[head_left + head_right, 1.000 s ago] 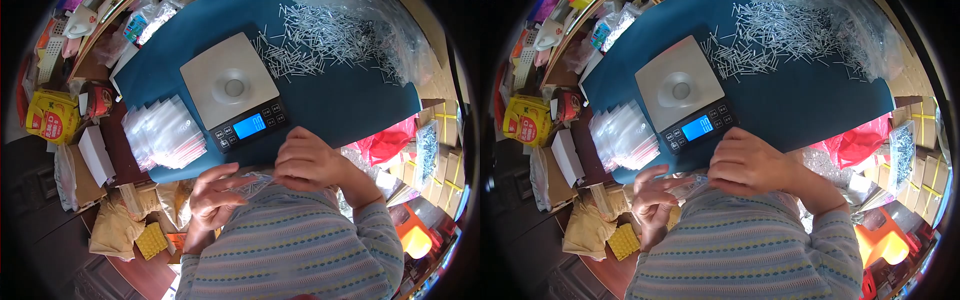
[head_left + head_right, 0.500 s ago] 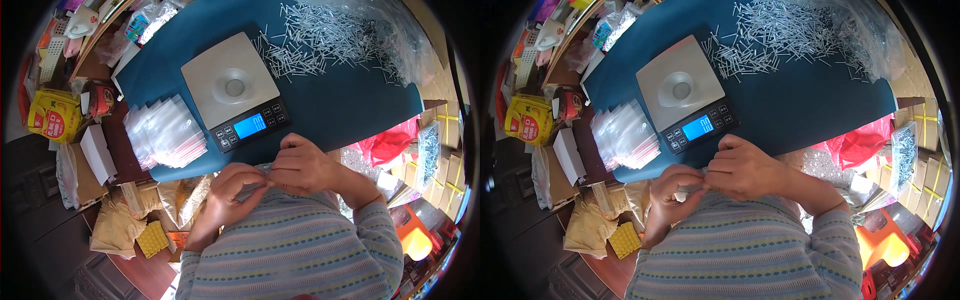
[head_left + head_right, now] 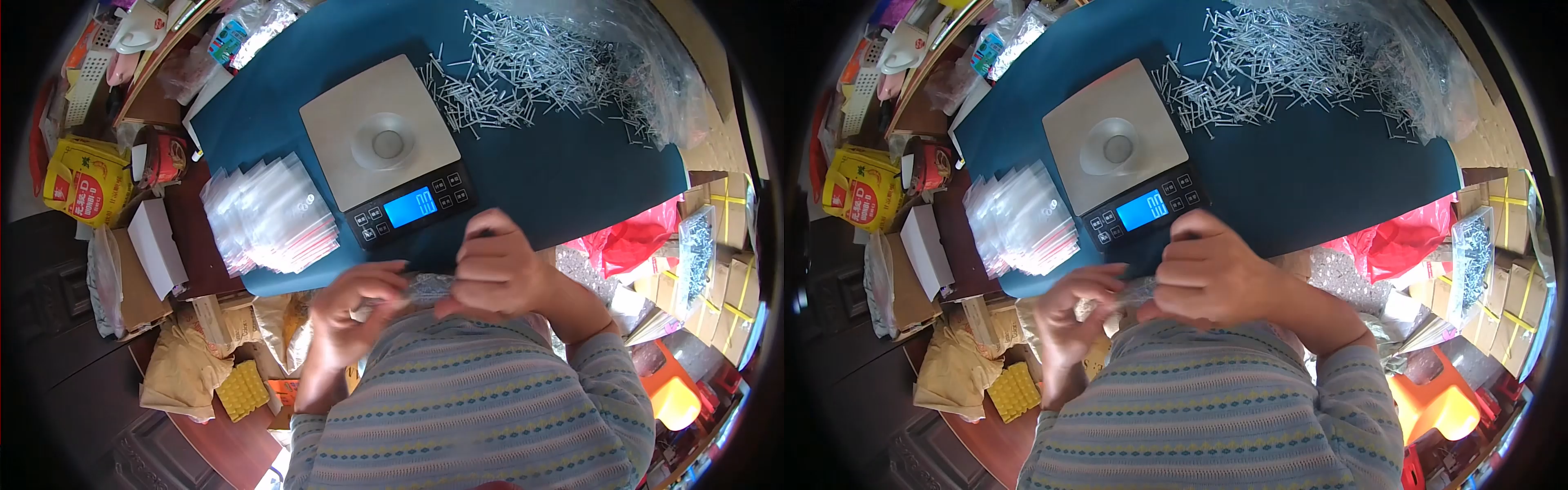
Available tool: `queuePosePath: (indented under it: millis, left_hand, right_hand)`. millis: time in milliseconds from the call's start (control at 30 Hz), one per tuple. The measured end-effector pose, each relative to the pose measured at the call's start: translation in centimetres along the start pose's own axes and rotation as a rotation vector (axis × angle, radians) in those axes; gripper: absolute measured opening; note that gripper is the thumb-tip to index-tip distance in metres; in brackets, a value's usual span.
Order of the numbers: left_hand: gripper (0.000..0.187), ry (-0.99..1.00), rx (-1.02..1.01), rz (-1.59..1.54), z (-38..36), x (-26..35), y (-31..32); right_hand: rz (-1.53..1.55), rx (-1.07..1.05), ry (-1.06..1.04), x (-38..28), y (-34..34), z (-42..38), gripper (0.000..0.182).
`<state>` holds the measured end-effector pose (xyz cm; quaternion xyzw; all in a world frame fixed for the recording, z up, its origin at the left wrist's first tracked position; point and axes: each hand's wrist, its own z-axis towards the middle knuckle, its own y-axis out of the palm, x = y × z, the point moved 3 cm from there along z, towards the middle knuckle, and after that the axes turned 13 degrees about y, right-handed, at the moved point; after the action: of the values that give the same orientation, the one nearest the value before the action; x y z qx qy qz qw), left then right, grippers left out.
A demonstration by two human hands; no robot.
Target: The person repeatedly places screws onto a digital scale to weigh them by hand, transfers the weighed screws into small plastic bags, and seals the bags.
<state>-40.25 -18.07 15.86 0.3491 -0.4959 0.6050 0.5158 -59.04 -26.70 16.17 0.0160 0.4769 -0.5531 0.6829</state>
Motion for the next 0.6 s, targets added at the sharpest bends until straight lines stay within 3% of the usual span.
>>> queuePosePath:
  millis: [100, 233, 333, 367, 400, 433, 500, 600]
  left_hand:
    - [0.016, -0.021, 0.070, -0.053, -0.4, -0.1, -1.7]
    - [0.015, -0.015, 0.056, -0.103, -1.1, -0.4, -2.4]
    - [0.016, 0.000, -0.017, -0.036, -1.9, -0.1, -4.5]
    - [0.017, 0.005, -0.048, 0.006, -2.3, 0.1, -5.4]
    - [0.018, -0.108, 0.014, -0.057, -3.1, 0.5, -6.4]
    - [0.018, -0.093, 0.002, 0.030, -3.9, 0.4, -7.8]
    - [0.017, -0.260, -0.009, 0.277, -5.3, 1.2, -9.8]
    - [0.009, -0.453, -0.134, 0.587, -8.1, 0.5, -12.4]
  right_hand:
    - [0.087, 0.033, 0.044, -0.1, -0.2, -0.1, 0.037]
    - [0.199, -0.184, 0.091, 1.3, 0.0, 0.5, 0.028]
    - [0.183, -0.103, 0.216, 5.0, -1.1, 2.0, 0.020]
    - [0.078, -0.082, 0.269, 6.8, -2.1, 2.7, 0.027]
    - [-0.014, -0.081, 0.297, 8.6, -2.9, 3.4, 0.047]
    - [-0.317, -0.184, 0.396, 10.0, -3.5, 3.4, 0.080]
    - [-0.657, -0.363, 0.547, 12.6, -3.7, 4.2, 0.110]
    - [-0.740, -0.500, 0.554, 16.0, -3.2, 6.0, 0.120]
